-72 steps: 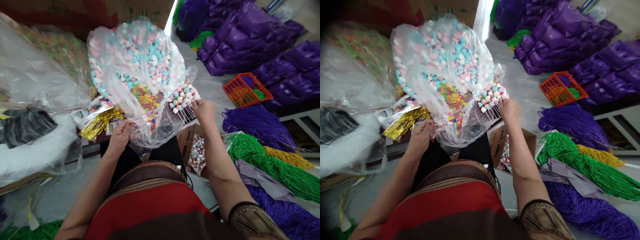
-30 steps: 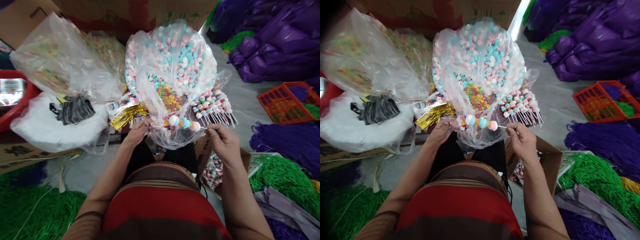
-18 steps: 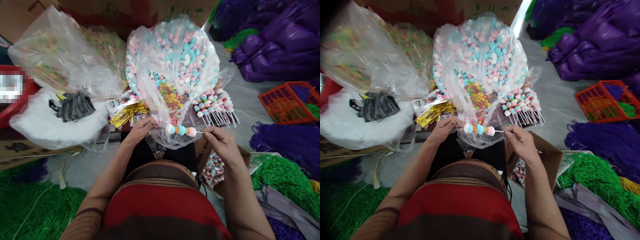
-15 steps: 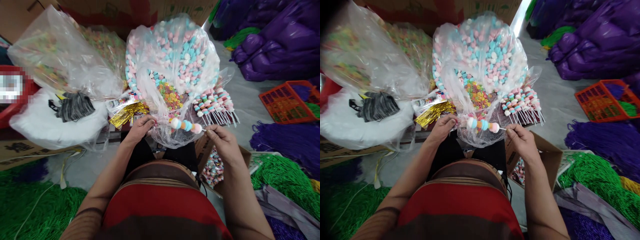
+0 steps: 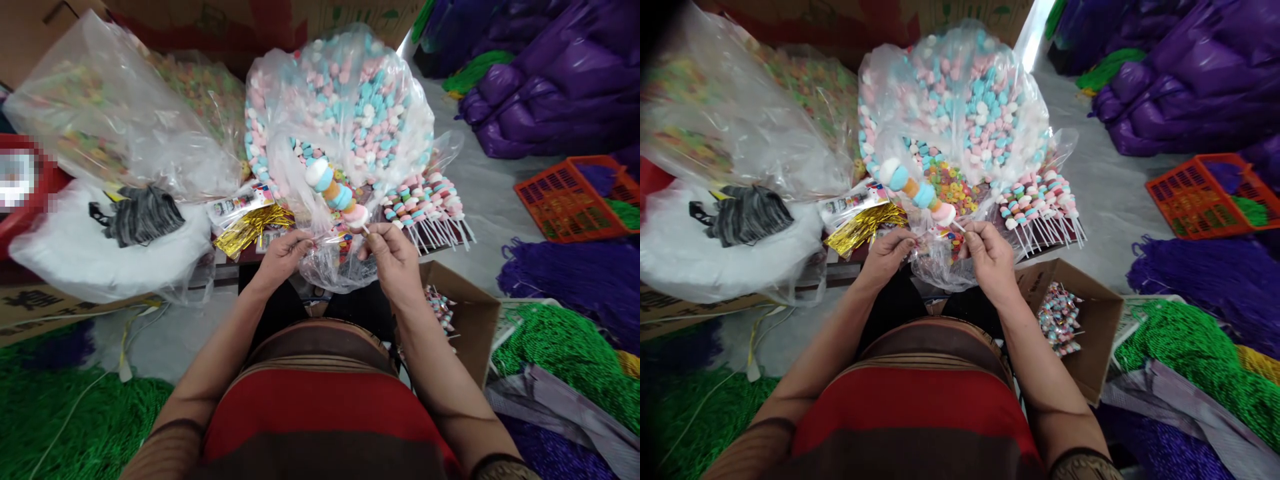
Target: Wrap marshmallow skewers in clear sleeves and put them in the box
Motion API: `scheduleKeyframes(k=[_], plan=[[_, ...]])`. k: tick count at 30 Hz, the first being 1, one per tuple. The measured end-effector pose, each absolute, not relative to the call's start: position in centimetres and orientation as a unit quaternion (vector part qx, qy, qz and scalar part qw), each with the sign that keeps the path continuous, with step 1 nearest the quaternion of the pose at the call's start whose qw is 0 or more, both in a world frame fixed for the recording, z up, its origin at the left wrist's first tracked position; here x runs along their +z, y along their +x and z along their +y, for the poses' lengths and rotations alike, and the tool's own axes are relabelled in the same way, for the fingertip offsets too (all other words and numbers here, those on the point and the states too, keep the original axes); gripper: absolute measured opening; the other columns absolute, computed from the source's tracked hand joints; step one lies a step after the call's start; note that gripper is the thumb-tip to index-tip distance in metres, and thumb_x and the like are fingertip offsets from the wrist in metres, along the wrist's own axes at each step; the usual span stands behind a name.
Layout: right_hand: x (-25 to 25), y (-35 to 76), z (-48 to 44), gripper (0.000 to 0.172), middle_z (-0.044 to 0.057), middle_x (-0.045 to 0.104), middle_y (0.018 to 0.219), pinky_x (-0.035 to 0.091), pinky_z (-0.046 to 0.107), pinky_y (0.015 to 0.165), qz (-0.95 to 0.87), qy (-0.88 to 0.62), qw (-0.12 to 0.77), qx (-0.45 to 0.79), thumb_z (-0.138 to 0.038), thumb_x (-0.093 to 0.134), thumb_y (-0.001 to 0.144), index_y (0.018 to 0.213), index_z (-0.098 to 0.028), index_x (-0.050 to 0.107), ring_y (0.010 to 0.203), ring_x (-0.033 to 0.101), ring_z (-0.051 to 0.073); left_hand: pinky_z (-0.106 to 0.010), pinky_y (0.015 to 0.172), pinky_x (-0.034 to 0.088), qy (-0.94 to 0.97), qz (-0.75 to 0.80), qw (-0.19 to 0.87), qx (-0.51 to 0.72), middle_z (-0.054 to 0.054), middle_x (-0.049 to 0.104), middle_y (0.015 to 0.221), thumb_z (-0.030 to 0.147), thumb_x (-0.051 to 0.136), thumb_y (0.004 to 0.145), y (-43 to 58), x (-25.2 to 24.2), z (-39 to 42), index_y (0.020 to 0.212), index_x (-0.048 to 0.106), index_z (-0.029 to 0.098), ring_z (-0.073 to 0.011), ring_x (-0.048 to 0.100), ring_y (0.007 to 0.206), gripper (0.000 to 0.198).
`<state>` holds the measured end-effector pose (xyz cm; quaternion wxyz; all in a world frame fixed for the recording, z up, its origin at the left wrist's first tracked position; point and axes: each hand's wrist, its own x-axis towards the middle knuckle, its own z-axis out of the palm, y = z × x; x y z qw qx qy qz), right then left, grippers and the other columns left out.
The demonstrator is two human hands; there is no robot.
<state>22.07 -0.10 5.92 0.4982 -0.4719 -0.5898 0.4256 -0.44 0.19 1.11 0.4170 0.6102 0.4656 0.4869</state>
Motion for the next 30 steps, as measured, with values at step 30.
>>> scheduleKeyframes(k=[30], plan=[[4.7, 20.6, -1.4, 0.048, -0.011, 0.057, 0.048, 0.031, 0.021, 0.037, -0.499, -0.427, 0.399, 0.640, -0.069, 0.067, 0.086, 0.091, -0.024, 0.052, 0.032, 0.044, 0.008, -0.034, 0.076, 0.043, 0.702, 0.496, 0.232, 0.455, -0.003, 0.069, 0.070, 0.060, 0.051, 0.099, 0.2, 0.8, -0.1, 0.077, 0.072, 0.021, -0.0176, 0.060, 0.071, 0.049]])
